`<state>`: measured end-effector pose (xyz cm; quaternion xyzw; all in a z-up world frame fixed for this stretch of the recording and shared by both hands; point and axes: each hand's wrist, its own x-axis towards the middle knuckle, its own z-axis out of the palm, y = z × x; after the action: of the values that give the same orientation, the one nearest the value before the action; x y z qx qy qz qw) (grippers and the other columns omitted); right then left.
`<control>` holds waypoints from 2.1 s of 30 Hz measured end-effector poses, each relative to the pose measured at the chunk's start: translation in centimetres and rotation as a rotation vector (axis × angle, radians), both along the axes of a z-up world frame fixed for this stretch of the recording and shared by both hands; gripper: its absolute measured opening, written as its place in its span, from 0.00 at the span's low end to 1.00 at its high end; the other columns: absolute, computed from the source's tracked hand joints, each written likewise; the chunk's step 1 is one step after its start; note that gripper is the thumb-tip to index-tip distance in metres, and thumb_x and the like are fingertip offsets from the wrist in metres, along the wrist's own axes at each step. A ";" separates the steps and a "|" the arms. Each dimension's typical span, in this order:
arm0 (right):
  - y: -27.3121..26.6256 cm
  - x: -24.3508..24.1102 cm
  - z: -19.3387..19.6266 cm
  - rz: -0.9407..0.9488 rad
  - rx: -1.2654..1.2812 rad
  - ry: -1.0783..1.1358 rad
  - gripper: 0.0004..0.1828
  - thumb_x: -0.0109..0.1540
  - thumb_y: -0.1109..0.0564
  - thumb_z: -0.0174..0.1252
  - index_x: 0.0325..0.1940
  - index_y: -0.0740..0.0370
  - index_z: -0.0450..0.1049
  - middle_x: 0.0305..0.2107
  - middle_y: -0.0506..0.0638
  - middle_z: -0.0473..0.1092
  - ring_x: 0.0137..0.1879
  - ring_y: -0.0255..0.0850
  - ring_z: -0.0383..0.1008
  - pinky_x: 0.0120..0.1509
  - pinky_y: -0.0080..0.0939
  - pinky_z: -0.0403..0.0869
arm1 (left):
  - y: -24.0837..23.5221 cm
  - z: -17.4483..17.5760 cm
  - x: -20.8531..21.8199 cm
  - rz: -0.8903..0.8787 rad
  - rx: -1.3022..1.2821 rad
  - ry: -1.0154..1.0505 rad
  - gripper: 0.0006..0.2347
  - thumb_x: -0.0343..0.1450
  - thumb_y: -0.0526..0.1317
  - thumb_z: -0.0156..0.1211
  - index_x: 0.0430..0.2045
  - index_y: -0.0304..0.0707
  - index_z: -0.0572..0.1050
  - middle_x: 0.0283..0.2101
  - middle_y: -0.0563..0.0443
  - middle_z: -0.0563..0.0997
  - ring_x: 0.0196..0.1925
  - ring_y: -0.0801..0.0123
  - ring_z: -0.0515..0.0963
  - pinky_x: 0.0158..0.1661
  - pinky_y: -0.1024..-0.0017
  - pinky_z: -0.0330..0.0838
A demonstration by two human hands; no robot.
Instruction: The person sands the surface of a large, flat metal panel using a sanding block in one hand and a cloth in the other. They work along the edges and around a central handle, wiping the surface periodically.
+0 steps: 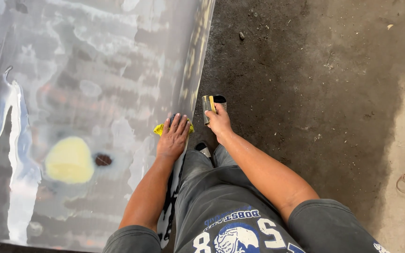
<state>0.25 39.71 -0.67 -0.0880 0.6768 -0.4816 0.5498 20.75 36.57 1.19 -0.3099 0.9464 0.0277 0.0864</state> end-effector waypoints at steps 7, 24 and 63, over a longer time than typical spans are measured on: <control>2.9 1.1 4.1 0.108 0.134 0.048 0.17 0.65 0.56 0.54 0.59 0.54 0.71 0.39 0.44 0.72 0.39 0.32 0.71 0.38 0.36 0.73 | 6.3 1.2 6.0 0.008 0.044 -0.058 0.23 0.71 0.39 0.46 0.65 0.43 0.65 0.73 0.51 0.60 0.76 0.57 0.54 0.70 0.49 0.47; 5.2 0.2 2.7 0.106 0.084 -0.016 0.18 0.65 0.57 0.55 0.60 0.56 0.70 0.39 0.45 0.71 0.39 0.32 0.69 0.40 0.37 0.72 | 3.3 2.2 2.7 -0.168 0.147 -0.243 0.37 0.71 0.61 0.51 0.71 0.37 0.56 0.77 0.44 0.50 0.79 0.55 0.46 0.73 0.50 0.37; 5.9 0.7 4.5 0.161 0.074 0.053 0.18 0.65 0.57 0.55 0.60 0.56 0.70 0.44 0.47 0.72 0.46 0.35 0.72 0.46 0.40 0.75 | 4.3 2.7 4.7 -0.232 0.160 -0.253 0.30 0.72 0.52 0.50 0.68 0.36 0.60 0.74 0.47 0.58 0.76 0.52 0.52 0.71 0.47 0.43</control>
<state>0.94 45.63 3.85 -0.1345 0.6991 -0.4081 0.5715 25.47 40.87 3.86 -0.1917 0.9522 0.0534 0.2317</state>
